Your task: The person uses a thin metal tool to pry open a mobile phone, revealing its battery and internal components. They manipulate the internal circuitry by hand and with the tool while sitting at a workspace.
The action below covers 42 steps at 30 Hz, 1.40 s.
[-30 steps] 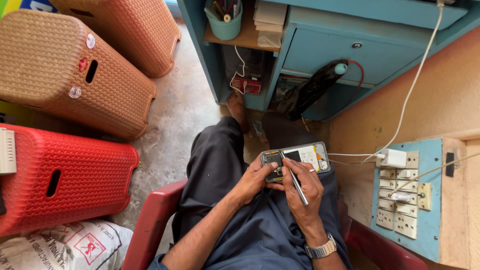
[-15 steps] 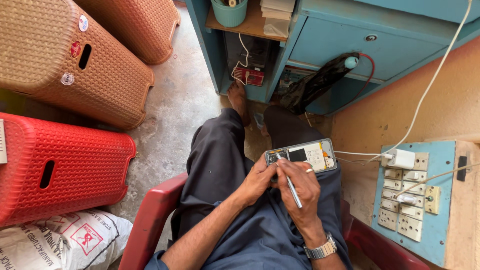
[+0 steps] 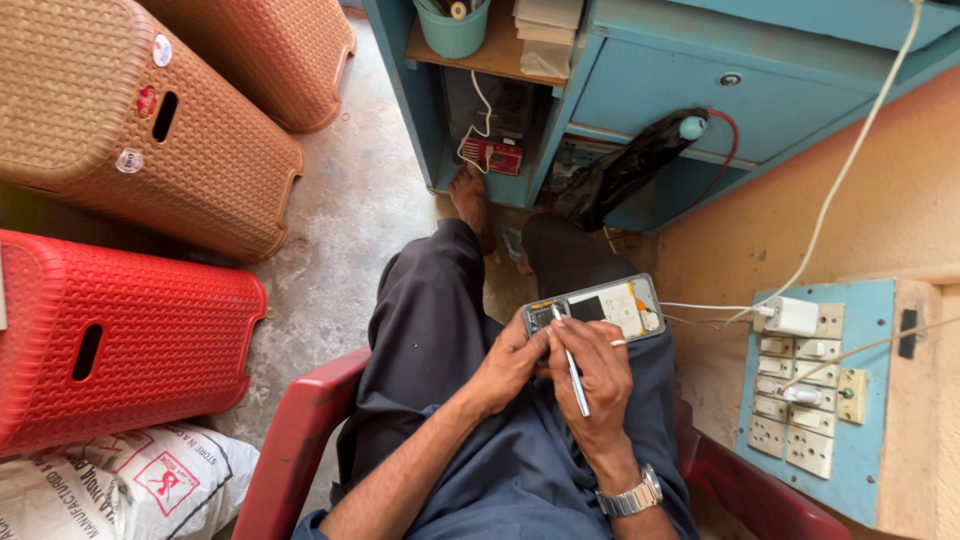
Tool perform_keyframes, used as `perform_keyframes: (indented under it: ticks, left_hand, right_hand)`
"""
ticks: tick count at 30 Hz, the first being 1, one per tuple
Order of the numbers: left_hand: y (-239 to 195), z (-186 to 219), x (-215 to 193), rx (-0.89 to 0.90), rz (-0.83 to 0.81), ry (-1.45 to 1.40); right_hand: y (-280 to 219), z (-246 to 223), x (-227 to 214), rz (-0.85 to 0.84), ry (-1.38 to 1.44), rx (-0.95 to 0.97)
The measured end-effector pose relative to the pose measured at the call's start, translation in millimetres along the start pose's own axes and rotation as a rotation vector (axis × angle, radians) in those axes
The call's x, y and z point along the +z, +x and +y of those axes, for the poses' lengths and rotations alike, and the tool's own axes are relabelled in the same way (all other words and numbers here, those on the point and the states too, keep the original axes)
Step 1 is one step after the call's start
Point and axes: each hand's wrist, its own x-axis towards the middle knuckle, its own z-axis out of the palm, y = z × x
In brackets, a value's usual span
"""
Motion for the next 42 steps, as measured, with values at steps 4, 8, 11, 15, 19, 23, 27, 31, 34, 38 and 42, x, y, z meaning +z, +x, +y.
perform_keyframes:
  ticks: [4,8,11,15,19,23,27,31,34,38,42]
  left_hand:
    - [-2,-1,2,0.037,0.004,0.072]
    - [1,-8,-6,0.057,-0.014,0.119]
    - [1,-10,-5,0.049,-0.017,0.085]
    - [1,-5,-1,-0.010,0.031,0.022]
    - [3,-5,-4,0.036,-0.011,0.079]
    - [0,-7,-6,0.093,-0.025,0.120]
    - [1,-5,-5,0.031,-0.024,0.112]
    - [-1,-5,-7,0.038,-0.022,0.170]
    - [-1,-2,-8,0.024,-0.004,0.192]
    - [-1,4,-3,0.016,0.000,0.133]
    - [-2,4,1,0.028,0.000,0.099]
  right_hand:
    - [-4,-1,-3,0.019,-0.003,0.055]
    - [-5,-5,1,-0.015,0.033,0.002]
    - [-6,-4,-1,-0.009,0.007,0.022]
    - [-6,-3,-1,-0.010,0.040,-0.009]
    - [-7,-4,1,0.006,0.041,0.062]
    - [-7,-6,3,-0.031,0.083,0.043]
    - [-5,-6,0,0.034,0.028,0.127]
    - [-3,-6,-1,-0.048,0.123,0.009]
    - [-1,-6,0,-0.048,0.127,0.012]
    - [-4,0,0,-0.020,0.058,0.011]
    - [-5,2,-4,0.043,-0.015,0.107]
